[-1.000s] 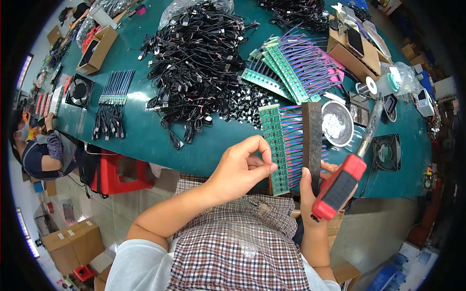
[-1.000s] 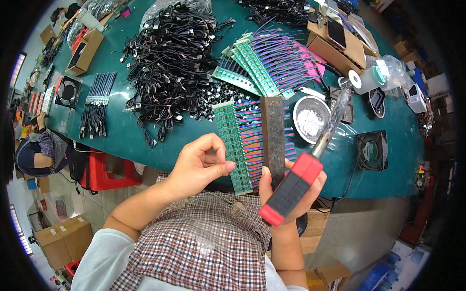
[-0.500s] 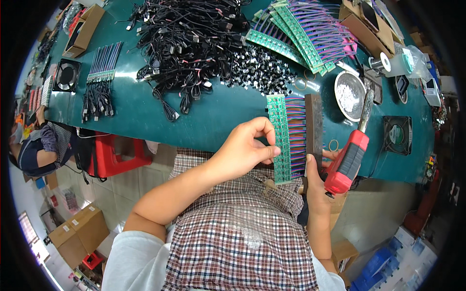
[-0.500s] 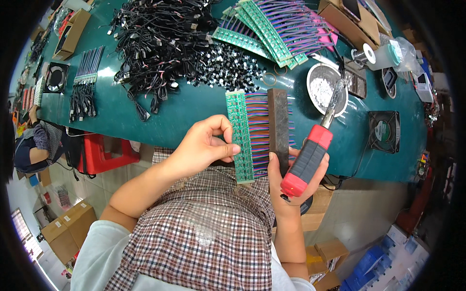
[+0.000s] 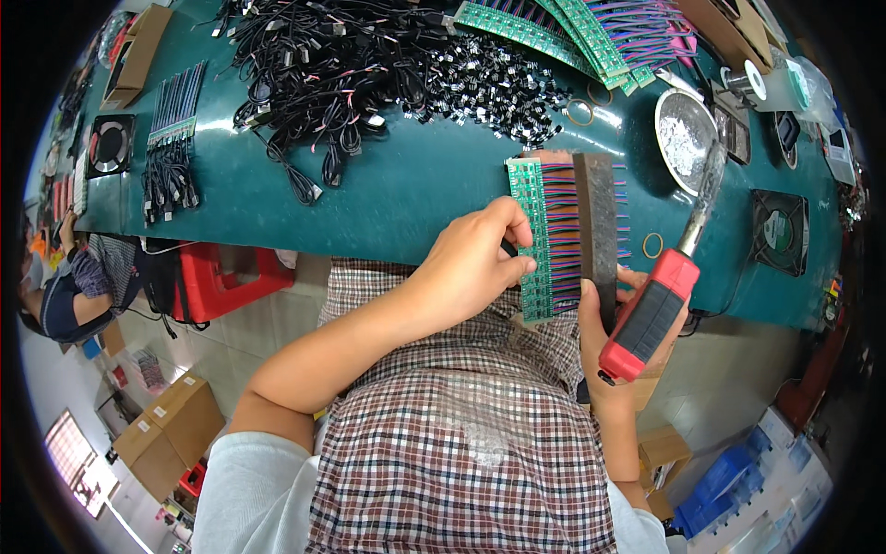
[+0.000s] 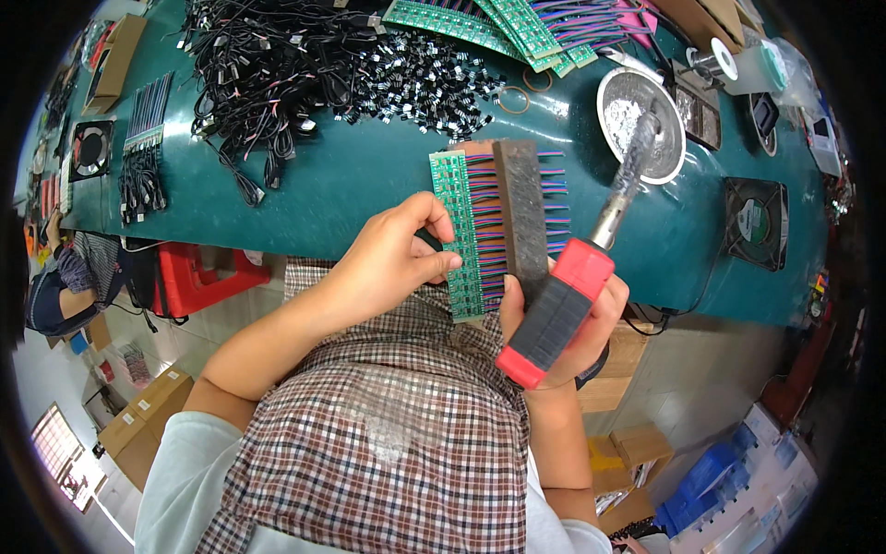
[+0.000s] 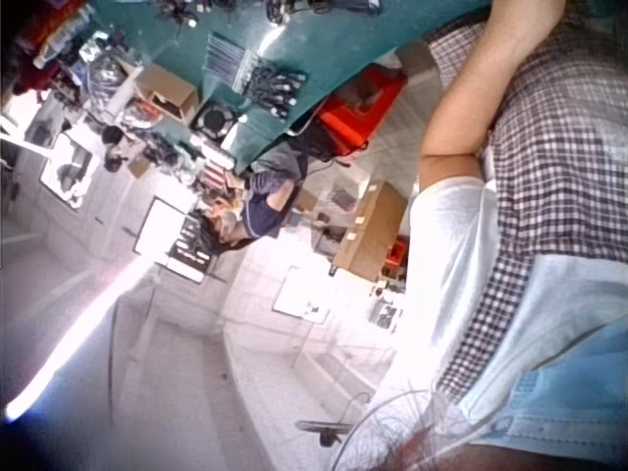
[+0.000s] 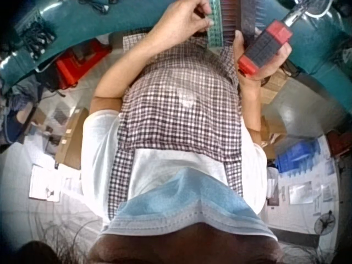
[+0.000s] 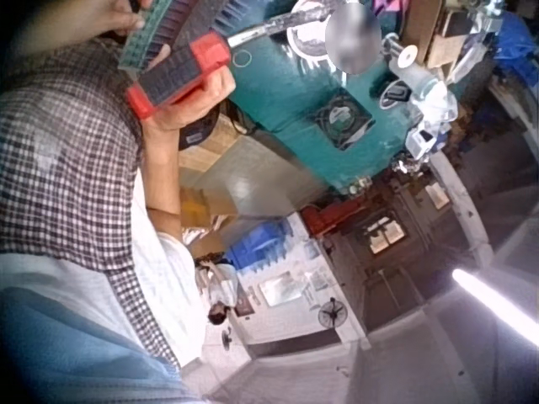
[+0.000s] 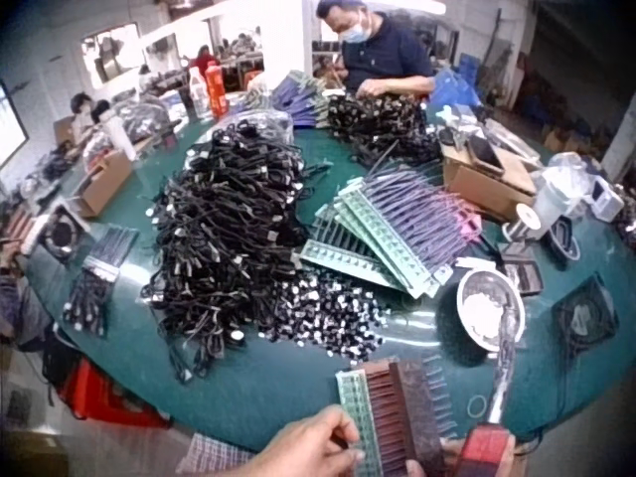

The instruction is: The person solders cable wires onto circuit boards using a soldering iron, sets the board aside, places a new circuit board on the table, and solders small electronic components onto it.

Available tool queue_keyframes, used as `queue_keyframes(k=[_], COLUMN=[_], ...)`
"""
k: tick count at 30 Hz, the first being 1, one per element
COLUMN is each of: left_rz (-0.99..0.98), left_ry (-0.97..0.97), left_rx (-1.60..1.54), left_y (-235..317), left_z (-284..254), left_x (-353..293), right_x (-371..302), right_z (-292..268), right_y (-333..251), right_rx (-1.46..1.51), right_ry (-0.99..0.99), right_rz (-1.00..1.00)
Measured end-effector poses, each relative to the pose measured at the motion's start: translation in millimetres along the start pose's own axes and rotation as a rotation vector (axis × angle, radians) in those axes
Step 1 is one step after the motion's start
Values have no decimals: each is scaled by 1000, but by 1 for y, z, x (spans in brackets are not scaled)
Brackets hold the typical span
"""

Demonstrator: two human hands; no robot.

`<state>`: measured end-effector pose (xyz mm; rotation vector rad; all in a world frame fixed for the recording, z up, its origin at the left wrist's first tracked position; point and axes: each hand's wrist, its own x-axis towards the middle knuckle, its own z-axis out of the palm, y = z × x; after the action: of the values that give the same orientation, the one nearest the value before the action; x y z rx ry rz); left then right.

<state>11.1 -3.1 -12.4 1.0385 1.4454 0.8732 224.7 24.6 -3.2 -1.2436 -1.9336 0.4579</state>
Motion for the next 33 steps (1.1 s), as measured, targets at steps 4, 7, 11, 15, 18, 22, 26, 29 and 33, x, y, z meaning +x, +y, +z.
queue_keyframes(k=[4, 7, 11, 15, 18, 22, 26, 29, 33], left_rz=[22, -37, 62, 119, 297, 698, 766, 669, 712], left_ry=[18, 3, 41, 58, 261, 640, 614, 579, 639], left_rx=[-29, -29, 96, 236, 483, 840, 996, 1021, 974], left_y=[-2, 3, 3, 5, 8, 8, -10, -10, -10], left_z=[3, 3, 4, -1, -19, -55, -67, -68, -69], left_x=[1, 0, -4, -7, 1, 46, 70, 67, 64], right_x=[2, 10, 6, 8, 0, 7, 7, 0, -8], right_z=[9, 13, 15, 13, 1, -19, -32, -42, -49], right_y=[8, 9, 8, 7, 7, -7, -9, -9, -8], right_rx=[5, -67, -53, -63, 45, 76, 136, 171, 221], right_ry=[-21, -46, -70, -80, -24, -44, -42, -19, 13], right_rz=[-173, -226, -163, -137, 142, 337, 310, 339, 391])
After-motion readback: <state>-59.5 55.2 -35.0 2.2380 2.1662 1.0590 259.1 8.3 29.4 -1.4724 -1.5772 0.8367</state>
